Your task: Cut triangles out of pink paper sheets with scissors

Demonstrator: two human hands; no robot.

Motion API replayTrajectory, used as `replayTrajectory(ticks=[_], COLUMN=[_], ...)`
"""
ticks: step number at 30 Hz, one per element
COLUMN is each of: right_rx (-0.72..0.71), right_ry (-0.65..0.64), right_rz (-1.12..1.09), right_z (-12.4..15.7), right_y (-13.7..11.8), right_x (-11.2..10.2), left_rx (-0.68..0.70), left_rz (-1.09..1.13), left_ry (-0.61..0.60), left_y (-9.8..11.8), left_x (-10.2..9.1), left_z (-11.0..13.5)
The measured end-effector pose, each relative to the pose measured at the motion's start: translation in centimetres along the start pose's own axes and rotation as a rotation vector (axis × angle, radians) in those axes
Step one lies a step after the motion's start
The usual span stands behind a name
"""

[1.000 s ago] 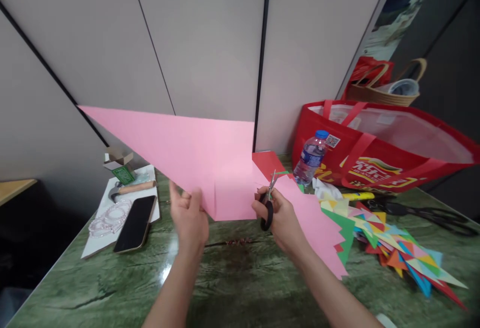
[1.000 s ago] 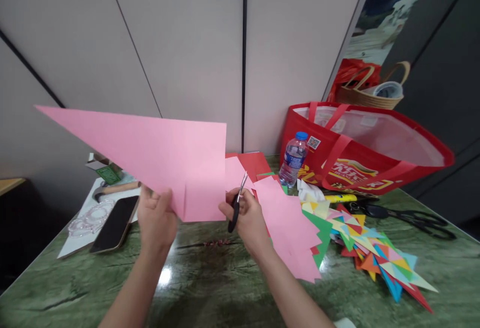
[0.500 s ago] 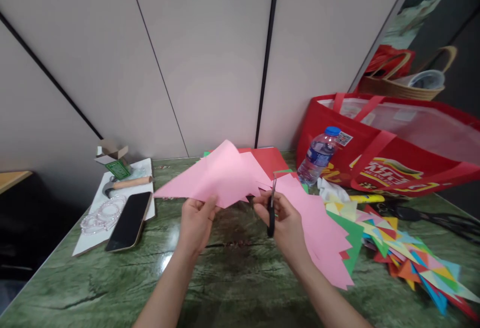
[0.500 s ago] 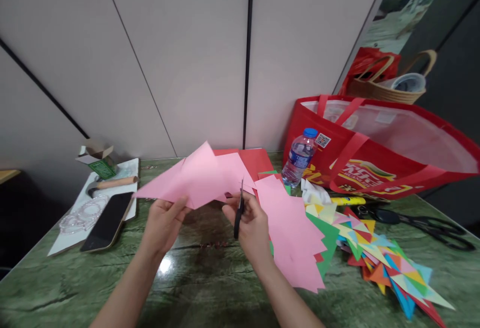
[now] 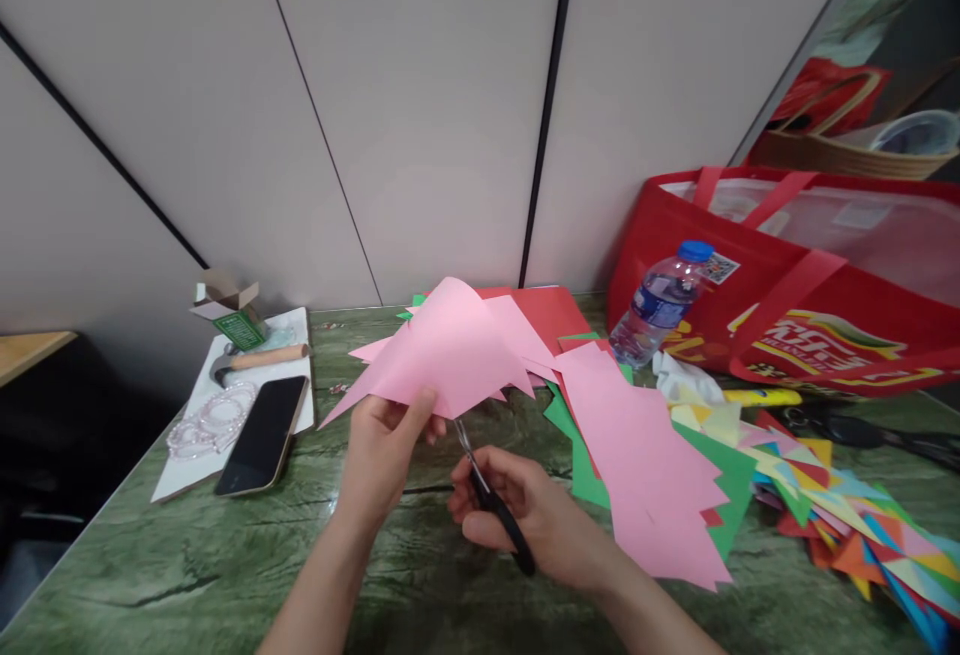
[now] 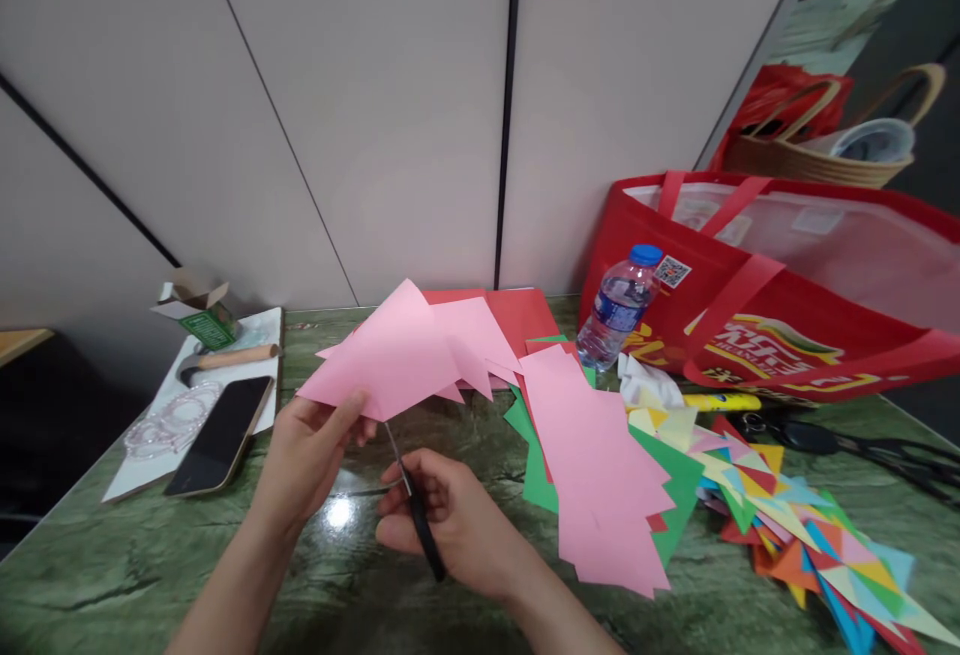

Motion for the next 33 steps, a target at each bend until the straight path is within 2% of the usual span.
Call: replayTrajectory(ticks=[3, 8, 21, 33], right_rx=[0.007, 0.016, -0.058, -0.077], right_ry=[-0.01, -0.011, 0.01, 0.014], right_rz=[-0.012, -0.024, 0.038, 0.073], right_z=[0.2, 0.5, 0.6, 0.8], right_y=[-0.3, -0.5, -1.5, -1.8], right_x=[0.1, 0.2, 0.4, 0.5], left_rx=[-0.045, -0.086, -0.15, -0.141], left_rz=[-0.035, -0.061, -0.05, -0.066], left_ry=[-0.084, -0.153, -0.239, -0.266], left_y=[-0.2, -0.2, -0.6, 0.0], left_x=[0.5, 0.9, 2.0, 2.4], left_z=[0.1, 0.3, 0.9, 1.1])
Point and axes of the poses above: each hand's wrist, its own z-axis away from the middle knuckle, its own x-axis out of the palm, y = z × x, the point moved 6 cm from there along -z, towards the middle knuckle, and after that the axes turned 2 degrees about y, right-handed, at the moved point
